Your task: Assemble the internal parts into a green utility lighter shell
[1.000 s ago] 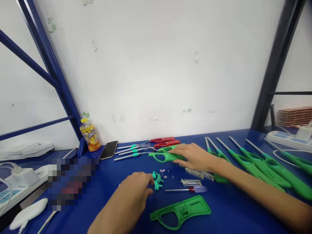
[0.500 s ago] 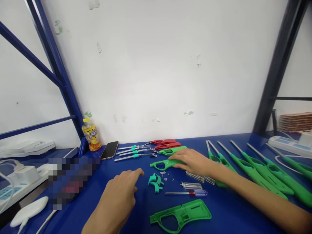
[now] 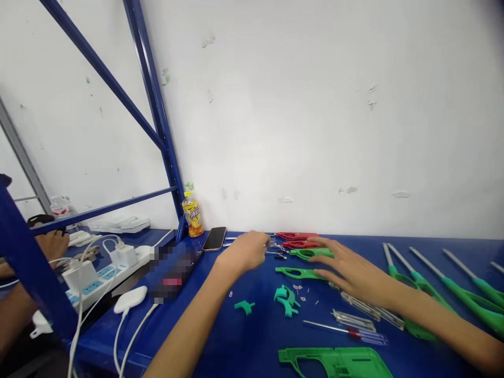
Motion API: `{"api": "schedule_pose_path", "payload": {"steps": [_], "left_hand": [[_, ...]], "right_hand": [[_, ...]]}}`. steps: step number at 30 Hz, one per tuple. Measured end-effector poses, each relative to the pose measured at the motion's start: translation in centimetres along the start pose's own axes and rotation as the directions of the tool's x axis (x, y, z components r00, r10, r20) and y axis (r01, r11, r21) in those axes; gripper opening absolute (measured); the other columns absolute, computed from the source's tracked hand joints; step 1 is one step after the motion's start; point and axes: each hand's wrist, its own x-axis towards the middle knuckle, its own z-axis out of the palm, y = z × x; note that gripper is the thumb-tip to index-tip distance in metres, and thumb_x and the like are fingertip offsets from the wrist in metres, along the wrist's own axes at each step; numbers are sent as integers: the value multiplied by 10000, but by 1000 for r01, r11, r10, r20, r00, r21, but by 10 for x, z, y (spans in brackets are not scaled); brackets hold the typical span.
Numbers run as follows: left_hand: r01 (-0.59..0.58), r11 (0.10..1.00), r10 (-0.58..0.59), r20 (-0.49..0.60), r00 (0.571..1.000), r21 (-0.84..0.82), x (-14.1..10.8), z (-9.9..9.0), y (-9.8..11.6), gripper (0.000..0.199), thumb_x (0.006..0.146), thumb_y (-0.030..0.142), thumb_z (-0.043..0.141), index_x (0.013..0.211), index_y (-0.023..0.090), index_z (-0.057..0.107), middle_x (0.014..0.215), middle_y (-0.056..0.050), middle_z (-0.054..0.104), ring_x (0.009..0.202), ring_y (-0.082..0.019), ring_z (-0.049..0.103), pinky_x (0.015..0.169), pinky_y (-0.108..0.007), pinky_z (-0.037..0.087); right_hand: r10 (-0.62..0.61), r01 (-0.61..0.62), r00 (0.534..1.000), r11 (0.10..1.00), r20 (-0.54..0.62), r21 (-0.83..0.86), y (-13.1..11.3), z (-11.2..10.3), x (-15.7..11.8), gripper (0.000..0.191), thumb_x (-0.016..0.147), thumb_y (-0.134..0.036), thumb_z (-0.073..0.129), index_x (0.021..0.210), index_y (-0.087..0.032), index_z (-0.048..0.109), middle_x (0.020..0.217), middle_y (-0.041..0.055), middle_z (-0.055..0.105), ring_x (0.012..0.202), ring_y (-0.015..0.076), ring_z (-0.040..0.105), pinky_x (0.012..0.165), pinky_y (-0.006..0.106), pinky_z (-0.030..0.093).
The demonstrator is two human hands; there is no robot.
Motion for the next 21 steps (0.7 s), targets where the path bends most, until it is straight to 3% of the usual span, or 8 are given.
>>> {"api": "schedule_pose_path", "payload": {"steps": [4,9,16,19,21], "left_hand": [[75,994,-64,-125,990,85,45,27,-22,334,1028,368,666,1310,191,644,1346,-109,652,1142,-259,676,966,-481,592],[252,960,-219,-240,946,120,51,59,-51,367,1019,372,680,1327,180,632,1349,-112,647,1151,-270,674,967,-493,590],[523,849,-472,-341,813,70,42,60,-79,393,1020,395,674,1343,177,621,1344,-115,648,1144,-275,678,956,-497,594],[522,851,-469,-379,798,47,41,57,-73,384,1020,390,676,1335,176,626,1341,-114,650,1146,-274,677,960,-498,591],[462,886,-410,-403,818,35,40,57,-62,381,1019,386,677,1333,176,627,1348,-114,647,1160,-277,672,973,-505,585]], "right_hand": [[9,-9,1000,1000,-10,-10,-1,-4,0,436,1089,-553,401,1347,-324,667,1689,66,351,1467,356,476,1181,596,441],[-8,8,1000,1000,-6,2,0,-6,0,406,1094,-534,404,1317,-316,665,1670,82,357,1436,346,500,1146,591,471],[-20,21,998,1000,-58,19,-4,-8,0,409,1091,-530,416,1289,-290,681,1639,120,395,1401,363,537,1125,600,488],[-15,16,997,1000,-70,13,-4,-9,-1,400,1090,-522,418,1267,-292,693,1615,116,428,1373,354,564,1116,593,497],[-3,3,998,1000,-67,10,-1,-10,-1,401,1091,-520,411,1255,-293,699,1590,117,454,1368,352,564,1117,597,493]]}}
